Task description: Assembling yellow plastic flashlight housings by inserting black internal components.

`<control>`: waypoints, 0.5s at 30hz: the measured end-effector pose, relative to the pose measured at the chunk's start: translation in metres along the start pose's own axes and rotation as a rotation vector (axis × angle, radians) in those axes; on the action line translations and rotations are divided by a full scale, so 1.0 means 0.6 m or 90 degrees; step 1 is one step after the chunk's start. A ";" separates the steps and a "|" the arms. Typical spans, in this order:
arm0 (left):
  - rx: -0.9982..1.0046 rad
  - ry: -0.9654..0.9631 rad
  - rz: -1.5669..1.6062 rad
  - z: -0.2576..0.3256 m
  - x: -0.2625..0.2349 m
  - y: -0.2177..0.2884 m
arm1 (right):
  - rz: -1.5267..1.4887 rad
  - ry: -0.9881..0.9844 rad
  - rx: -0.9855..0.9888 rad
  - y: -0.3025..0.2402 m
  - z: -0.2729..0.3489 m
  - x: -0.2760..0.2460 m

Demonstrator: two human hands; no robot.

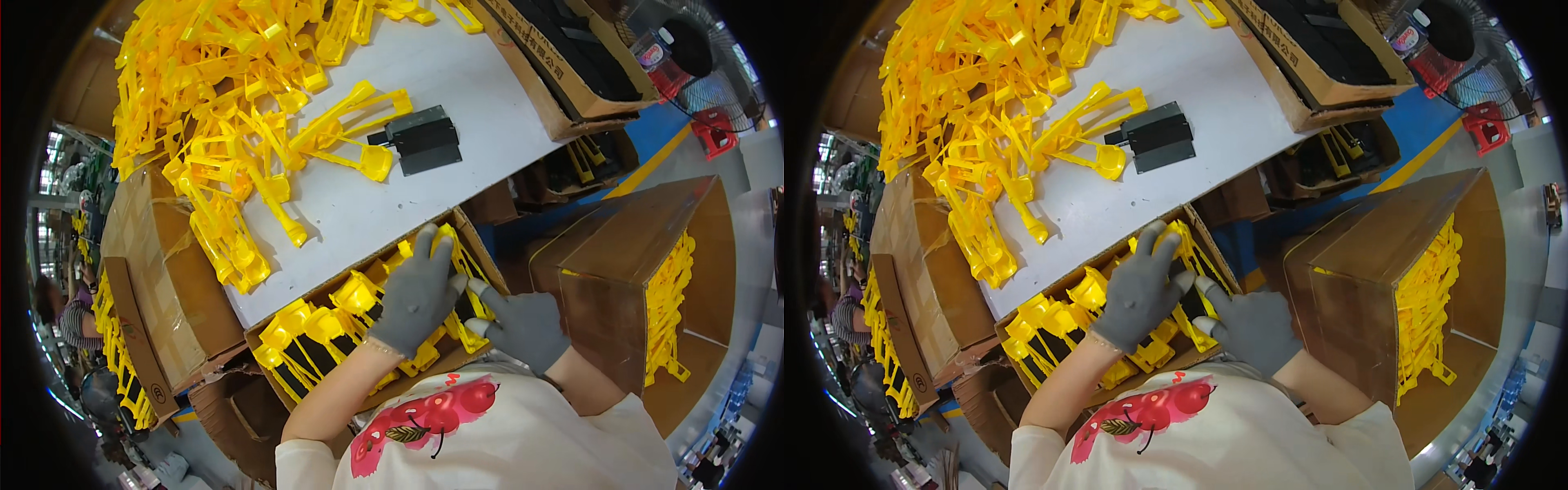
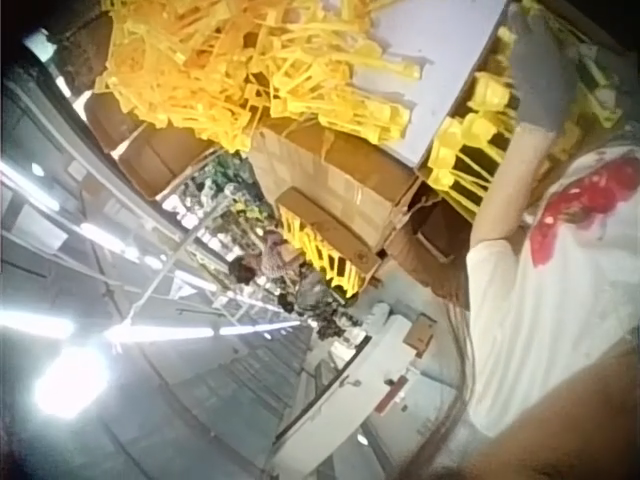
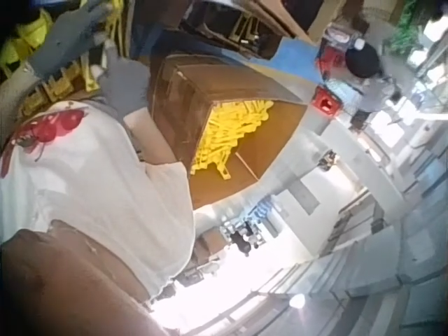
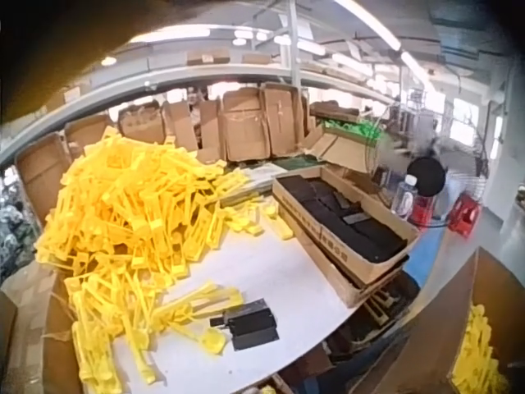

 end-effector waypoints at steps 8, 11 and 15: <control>0.014 0.208 -0.160 -0.060 -0.174 -0.071 | -0.233 0.195 -0.004 0.059 -0.097 -0.117; 0.135 0.170 -0.278 -0.132 -0.176 -0.098 | -0.248 0.320 -0.037 0.083 -0.188 -0.140; 0.200 0.097 -0.422 -0.176 -0.126 -0.123 | -0.117 0.360 -0.076 0.099 -0.280 -0.139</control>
Point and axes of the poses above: each hand's wrist, its own z-axis away from the middle knuckle, its own x-axis out of the palm, y = z × x, the point moved 7 cm from there along -z, towards the middle knuckle, and after that the axes turned 6 degrees about -y, right-handed, at the moved point
